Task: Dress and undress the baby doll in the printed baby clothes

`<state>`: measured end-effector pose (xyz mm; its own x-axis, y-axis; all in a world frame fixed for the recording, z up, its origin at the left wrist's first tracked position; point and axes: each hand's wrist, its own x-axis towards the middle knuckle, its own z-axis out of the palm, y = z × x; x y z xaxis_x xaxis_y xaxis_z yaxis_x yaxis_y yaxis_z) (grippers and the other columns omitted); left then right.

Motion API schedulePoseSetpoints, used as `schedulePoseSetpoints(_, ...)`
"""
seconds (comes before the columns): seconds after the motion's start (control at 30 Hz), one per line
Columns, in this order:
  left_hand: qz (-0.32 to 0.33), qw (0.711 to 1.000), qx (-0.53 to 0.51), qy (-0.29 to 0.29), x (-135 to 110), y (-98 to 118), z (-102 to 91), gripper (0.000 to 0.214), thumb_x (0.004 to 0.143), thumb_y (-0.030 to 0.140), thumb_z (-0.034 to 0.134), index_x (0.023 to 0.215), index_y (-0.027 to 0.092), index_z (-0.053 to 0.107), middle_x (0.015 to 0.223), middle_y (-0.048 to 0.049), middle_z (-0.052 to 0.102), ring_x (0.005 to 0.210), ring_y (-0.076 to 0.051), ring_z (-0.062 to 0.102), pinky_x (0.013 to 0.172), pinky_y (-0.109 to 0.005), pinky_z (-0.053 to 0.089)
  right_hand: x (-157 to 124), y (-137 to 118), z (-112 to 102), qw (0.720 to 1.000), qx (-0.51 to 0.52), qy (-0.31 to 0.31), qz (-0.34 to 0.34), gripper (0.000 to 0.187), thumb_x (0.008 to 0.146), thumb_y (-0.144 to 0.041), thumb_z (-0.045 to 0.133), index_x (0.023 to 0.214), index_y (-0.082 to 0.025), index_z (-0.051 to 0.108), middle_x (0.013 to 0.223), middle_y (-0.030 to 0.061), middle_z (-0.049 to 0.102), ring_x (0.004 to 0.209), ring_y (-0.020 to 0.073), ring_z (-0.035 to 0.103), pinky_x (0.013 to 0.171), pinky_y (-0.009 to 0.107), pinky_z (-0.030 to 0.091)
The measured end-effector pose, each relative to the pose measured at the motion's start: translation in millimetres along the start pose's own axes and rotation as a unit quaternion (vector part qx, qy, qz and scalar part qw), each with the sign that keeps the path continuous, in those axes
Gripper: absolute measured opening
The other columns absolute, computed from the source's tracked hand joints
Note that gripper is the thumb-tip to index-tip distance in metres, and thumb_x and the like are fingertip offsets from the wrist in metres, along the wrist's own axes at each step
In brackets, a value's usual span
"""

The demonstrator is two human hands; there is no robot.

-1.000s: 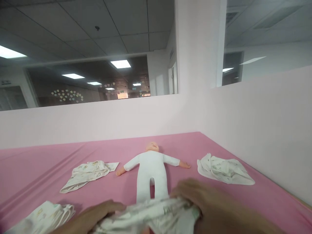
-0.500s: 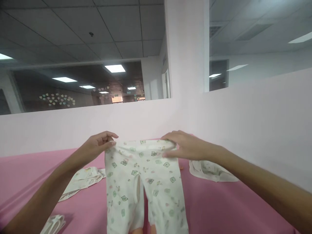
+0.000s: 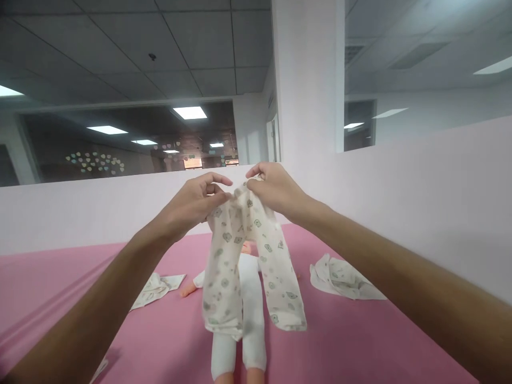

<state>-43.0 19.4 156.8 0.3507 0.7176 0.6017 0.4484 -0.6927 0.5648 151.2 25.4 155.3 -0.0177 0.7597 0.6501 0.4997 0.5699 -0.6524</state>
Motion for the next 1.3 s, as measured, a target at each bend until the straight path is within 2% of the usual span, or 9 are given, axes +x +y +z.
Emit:
schedulePoseSetpoints(0.13,0.055,0.986,0.157,0.004,4.7,-37.4,-26.9,0.019,0.083,0.037,0.057,0.087,0.020,0.062,0.067,0.0014,0.051,0.058,-0.010,0.044,0.052,-0.022,0.030,11.9,29.2,-21.2,0.993,-0.102,0.056,-0.006,0.009,0.074,-0.019,0.055,0.079,-0.019,0.063,0.082,0.0063,0.064,0.066,0.0160,0.057,0.053,0.028,0.042)
schedulePoseSetpoints(0.3,-0.017,0.987,0.156,-0.031,8.7,-65.2,-41.9,0.029,0.080,0.048,0.060,0.078,0.019,0.059,0.076,-0.0013,0.060,0.064,-0.012,0.053,0.054,-0.023,0.035,14.0,60.3,-31.9,0.995,-0.071,-0.042,0.057,0.009,0.075,-0.021,0.055,0.082,-0.020,0.061,0.076,0.0040,0.064,0.060,0.0143,0.056,0.049,0.026,0.041)
schedulePoseSetpoints(0.43,-0.029,0.996,0.080,-0.020,13.0,-52.4,-28.0,0.022,0.079,0.041,0.063,0.079,0.020,0.058,0.076,-0.0012,0.060,0.064,-0.012,0.053,0.052,-0.022,0.036,15.5,57.4,-19.5,0.997,-0.041,-0.022,0.069,0.008,0.075,-0.020,0.058,0.083,-0.020,0.060,0.077,0.0051,0.065,0.063,0.0156,0.058,0.050,0.026,0.042)
schedulePoseSetpoints(0.6,-0.126,0.986,-0.101,0.040,23.2,-31.4,-10.3,0.012,0.075,0.022,0.064,0.073,0.018,0.053,0.065,0.0001,0.055,0.053,-0.009,0.048,0.045,-0.021,0.033,16.7,37.3,-7.0,0.993,0.054,0.018,0.105,0.012,0.072,-0.012,0.060,0.082,-0.018,0.058,0.076,0.0059,0.063,0.063,0.0144,0.057,0.054,0.027,0.044)
schedulePoseSetpoints(0.73,-0.116,0.972,-0.202,0.022,22.2,-11.9,13.0,0.006,0.078,0.016,0.058,0.079,0.018,0.052,0.064,0.0007,0.055,0.053,-0.009,0.051,0.050,-0.023,0.041,-4.3,11.3,7.7,0.988,0.128,-0.039,0.073,0.019,0.073,-0.016,0.062,0.092,-0.017,0.057,0.077,0.0040,0.061,0.067,0.0143,0.057,0.061,0.028,0.047)
schedulePoseSetpoints(0.87,-0.065,0.989,-0.134,0.005,8.8,4.3,31.6,0.012,0.080,0.022,0.057,0.092,0.019,0.055,0.072,0.0000,0.061,0.061,-0.011,0.057,0.058,-0.024,0.045,-27.8,-1.5,22.4,0.994,0.065,-0.089,-0.020,0.032,0.071,-0.024,0.065,0.101,-0.020,0.055,0.088,0.0035,0.063,0.077,0.0169,0.059,0.061,0.027,0.046)
schedulePoseSetpoints(1.07,-0.026,0.997,-0.052,-0.056,-25.9,12.5,30.2,0.021,0.088,0.036,0.051,0.102,0.023,0.059,0.105,-0.0042,0.064,0.092,-0.018,0.061,0.077,-0.030,0.048,-32.4,8.2,27.5,0.995,-0.016,-0.083,-0.053,0.016,0.071,-0.018,0.055,0.086,-0.020,0.054,0.087,0.0031,0.063,0.073,0.0157,0.056,0.056,0.026,0.040)
schedulePoseSetpoints(1.23,-0.062,0.991,0.017,0.115,-64.5,-7.6,40.2,0.057,0.081,0.046,0.061,0.132,0.031,0.042,0.145,-0.0060,0.037,0.127,-0.029,0.042,0.097,-0.040,0.042,-32.3,3.3,22.0,0.995,-0.021,-0.052,-0.082,0.019,0.072,-0.014,0.050,0.088,-0.019,0.060,0.088,0.0035,0.064,0.074,0.0156,0.056,0.060,0.027,0.041)
schedulePoseSetpoints(1.3,-0.134,0.985,-0.032,0.103,-83.2,-21.1,55.7,0.077,0.076,0.049,0.066,0.142,0.033,0.029,0.151,-0.0079,0.027,0.131,-0.033,0.036,0.099,-0.043,0.041,-31.4,-1.7,19.0,0.995,-0.010,-0.027,-0.098,0.018,0.074,-0.014,0.050,0.087,-0.019,0.062,0.087,0.0034,0.064,0.075,0.0157,0.056,0.061,0.028,0.042)
